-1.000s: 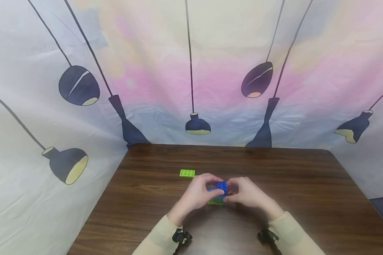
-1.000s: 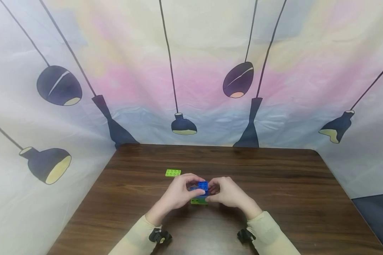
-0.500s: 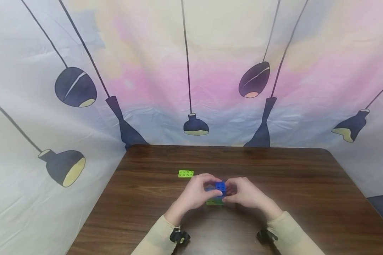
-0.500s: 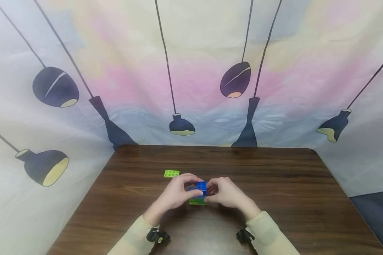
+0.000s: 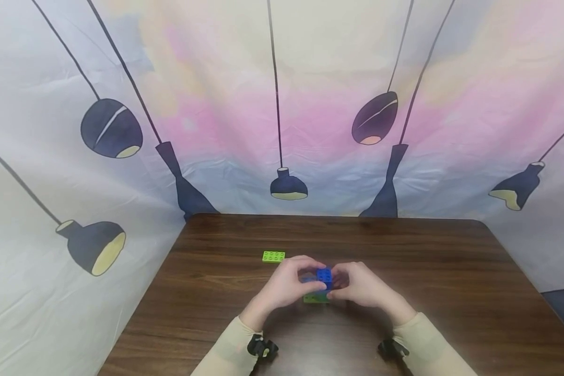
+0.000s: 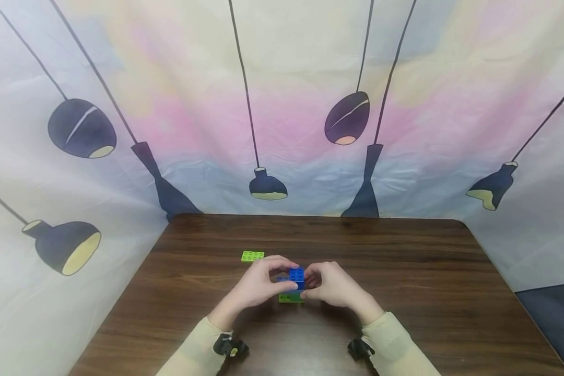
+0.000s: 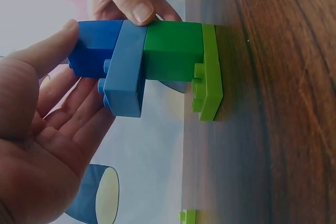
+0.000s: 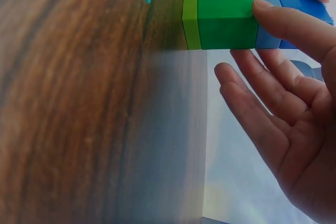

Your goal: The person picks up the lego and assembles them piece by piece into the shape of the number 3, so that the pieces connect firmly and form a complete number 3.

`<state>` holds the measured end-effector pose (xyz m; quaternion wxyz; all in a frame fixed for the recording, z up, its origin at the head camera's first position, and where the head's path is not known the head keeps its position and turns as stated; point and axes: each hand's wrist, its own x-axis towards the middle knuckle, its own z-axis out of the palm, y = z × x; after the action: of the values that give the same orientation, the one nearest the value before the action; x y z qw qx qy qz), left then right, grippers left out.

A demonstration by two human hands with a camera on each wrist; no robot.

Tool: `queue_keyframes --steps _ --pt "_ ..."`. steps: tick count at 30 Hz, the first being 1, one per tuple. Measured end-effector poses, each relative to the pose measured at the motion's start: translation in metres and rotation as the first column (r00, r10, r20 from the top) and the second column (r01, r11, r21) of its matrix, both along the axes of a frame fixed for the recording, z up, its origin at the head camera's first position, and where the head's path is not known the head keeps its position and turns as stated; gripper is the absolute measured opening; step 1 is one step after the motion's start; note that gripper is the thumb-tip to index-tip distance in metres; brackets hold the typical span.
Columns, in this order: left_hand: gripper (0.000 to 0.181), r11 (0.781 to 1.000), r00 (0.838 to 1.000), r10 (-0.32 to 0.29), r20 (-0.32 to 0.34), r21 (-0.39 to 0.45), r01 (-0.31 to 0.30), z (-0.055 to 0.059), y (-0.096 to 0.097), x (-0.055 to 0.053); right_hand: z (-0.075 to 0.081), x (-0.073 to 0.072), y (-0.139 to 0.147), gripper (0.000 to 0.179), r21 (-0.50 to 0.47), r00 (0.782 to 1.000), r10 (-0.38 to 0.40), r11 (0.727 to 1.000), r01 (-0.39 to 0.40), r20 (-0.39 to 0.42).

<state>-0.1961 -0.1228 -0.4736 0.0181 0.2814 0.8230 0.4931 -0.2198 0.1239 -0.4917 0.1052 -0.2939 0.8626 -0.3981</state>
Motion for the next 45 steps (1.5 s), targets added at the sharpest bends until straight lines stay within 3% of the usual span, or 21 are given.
queue_keyframes --steps 25,31,45 --pt "0.033 1.000 1.000 -0.012 0.007 0.017 0.011 -0.001 -0.002 -0.002 0.000 -0.001 0.000 0.027 0.004 1.000 -0.006 1.000 0.006 0.007" --pt "0.036 1.000 1.000 -0.025 0.019 0.016 0.024 -0.001 -0.008 -0.006 -0.001 -0.001 -0.001 0.027 0.011 1.000 -0.017 1.000 0.017 0.012" --pt "0.038 0.999 1.000 0.020 -0.020 -0.025 -0.021 0.007 -0.027 -0.009 0.000 0.000 -0.001 0.031 0.018 0.999 -0.034 0.999 0.034 0.027"
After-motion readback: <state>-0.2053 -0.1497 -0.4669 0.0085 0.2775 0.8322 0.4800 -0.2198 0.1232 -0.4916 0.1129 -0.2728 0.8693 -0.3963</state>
